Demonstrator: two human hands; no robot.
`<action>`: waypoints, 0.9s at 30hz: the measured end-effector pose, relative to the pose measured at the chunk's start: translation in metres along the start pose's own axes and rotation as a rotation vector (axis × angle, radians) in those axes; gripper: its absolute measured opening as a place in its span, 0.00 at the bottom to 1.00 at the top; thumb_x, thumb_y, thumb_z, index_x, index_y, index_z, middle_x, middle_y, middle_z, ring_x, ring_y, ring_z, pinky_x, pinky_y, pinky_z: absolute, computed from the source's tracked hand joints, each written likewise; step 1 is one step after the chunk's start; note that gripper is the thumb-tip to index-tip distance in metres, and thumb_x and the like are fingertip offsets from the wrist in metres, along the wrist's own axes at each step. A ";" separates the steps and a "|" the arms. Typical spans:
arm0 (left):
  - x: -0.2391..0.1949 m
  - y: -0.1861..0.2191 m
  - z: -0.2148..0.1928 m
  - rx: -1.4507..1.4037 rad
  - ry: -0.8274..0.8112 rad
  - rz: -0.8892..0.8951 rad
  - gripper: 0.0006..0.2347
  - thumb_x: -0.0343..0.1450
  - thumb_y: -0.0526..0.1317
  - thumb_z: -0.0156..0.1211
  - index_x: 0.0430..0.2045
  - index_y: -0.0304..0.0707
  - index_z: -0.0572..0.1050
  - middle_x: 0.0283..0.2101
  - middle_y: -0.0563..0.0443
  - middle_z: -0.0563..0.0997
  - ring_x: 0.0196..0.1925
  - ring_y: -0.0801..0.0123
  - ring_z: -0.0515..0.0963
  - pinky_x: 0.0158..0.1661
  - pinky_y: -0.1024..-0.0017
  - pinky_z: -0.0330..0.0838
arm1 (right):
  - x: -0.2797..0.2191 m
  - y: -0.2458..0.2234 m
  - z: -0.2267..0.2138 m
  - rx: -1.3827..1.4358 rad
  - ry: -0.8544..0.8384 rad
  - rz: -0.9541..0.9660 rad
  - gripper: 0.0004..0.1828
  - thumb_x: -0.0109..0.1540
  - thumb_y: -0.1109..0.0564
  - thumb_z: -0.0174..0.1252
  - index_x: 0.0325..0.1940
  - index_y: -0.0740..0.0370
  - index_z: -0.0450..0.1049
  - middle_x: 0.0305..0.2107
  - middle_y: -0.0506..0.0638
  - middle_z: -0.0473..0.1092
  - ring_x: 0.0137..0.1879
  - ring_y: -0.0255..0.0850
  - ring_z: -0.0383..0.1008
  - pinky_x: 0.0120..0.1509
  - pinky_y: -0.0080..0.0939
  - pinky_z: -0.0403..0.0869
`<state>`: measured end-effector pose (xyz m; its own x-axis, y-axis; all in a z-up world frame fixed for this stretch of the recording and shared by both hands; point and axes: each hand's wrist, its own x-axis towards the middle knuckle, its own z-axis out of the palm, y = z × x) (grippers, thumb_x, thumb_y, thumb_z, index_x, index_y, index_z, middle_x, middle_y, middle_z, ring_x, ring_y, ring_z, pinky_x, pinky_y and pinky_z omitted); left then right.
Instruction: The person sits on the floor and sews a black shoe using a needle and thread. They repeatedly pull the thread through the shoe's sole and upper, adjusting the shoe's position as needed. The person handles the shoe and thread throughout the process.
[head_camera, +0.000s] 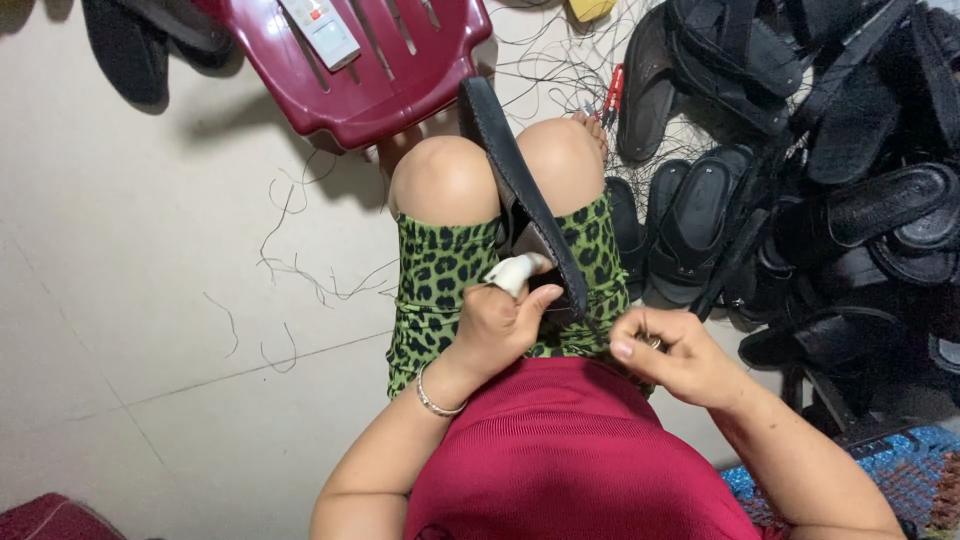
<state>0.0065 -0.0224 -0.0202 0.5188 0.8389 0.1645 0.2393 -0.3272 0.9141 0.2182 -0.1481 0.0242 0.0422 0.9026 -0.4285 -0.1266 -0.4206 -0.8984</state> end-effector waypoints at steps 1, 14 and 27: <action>-0.002 -0.003 -0.002 -0.152 0.025 -0.084 0.09 0.69 0.37 0.69 0.40 0.35 0.80 0.07 0.61 0.63 0.11 0.70 0.68 0.20 0.77 0.69 | 0.001 -0.002 0.000 -0.029 -0.056 -0.017 0.09 0.61 0.60 0.62 0.27 0.67 0.78 0.08 0.50 0.69 0.15 0.30 0.61 0.16 0.30 0.62; 0.000 0.031 -0.052 -0.994 -0.152 -0.535 0.12 0.75 0.31 0.57 0.50 0.22 0.74 0.16 0.58 0.71 0.20 0.82 0.69 0.25 0.85 0.67 | 0.050 -0.003 -0.005 -1.042 0.469 -0.837 0.07 0.64 0.61 0.62 0.32 0.55 0.82 0.25 0.48 0.75 0.28 0.46 0.70 0.39 0.45 0.70; 0.011 0.026 -0.063 0.108 0.150 -0.049 0.09 0.71 0.31 0.64 0.43 0.27 0.75 0.42 0.40 0.80 0.45 0.54 0.78 0.47 0.61 0.76 | 0.041 0.013 -0.112 -0.778 0.741 -0.245 0.13 0.74 0.65 0.62 0.63 0.67 0.79 0.49 0.57 0.70 0.45 0.38 0.68 0.51 0.36 0.67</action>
<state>-0.0328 0.0055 0.0288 0.3778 0.9080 0.1814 0.3520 -0.3220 0.8789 0.3298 -0.1267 -0.0155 0.5980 0.7998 0.0517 0.6142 -0.4158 -0.6707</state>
